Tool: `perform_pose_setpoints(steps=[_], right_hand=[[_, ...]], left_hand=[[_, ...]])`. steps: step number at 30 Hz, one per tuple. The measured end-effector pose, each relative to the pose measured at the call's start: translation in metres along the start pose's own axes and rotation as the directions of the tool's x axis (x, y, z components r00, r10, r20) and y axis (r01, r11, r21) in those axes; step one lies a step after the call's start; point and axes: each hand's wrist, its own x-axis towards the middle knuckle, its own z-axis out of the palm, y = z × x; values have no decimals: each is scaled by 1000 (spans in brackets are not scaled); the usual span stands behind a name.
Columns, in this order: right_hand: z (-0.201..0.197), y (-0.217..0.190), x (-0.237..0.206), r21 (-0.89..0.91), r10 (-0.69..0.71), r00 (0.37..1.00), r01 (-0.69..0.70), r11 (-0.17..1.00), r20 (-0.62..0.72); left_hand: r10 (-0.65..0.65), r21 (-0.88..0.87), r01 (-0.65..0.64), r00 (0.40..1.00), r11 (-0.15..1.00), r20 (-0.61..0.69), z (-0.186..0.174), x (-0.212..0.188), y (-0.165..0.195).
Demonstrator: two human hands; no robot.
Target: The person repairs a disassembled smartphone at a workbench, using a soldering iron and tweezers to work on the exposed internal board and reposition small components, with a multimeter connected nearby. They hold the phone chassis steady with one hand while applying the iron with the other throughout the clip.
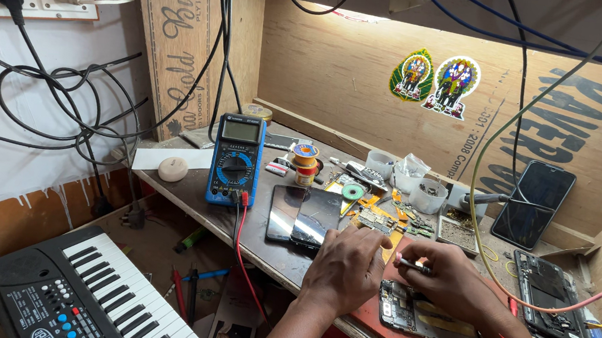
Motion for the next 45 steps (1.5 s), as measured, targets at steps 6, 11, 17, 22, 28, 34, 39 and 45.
perform_pose_setpoints(steps=[6,11,17,22,28,34,39,45], right_hand=[[-1,-1,0,-130,29,998,-22,991,50],[-1,0,-2,-96,39,992,-27,995,122],[3,-5,-3,-6,40,993,-40,999,107],[7,-9,-1,-91,-6,995,15,996,98],[8,-6,1,-151,-34,995,48,987,95],[10,-4,2,-209,-150,985,164,964,84],[5,-6,-1,-104,-93,993,101,990,79],[5,-10,0,-171,-81,994,93,981,75]], left_hand=[[-4,15,4,1000,1000,20,2,0,-2],[26,39,-27,1000,999,14,4,-1,-5],[35,55,-35,999,998,8,6,-1,-6],[48,22,-48,998,999,-42,4,-2,-5],[29,8,-28,999,1000,-46,2,-1,-2],[24,-11,-24,999,1000,-49,0,-1,-1],[14,-11,-15,999,1000,-46,0,-1,-1],[-3,2,3,1000,1000,-24,1,-1,0]])
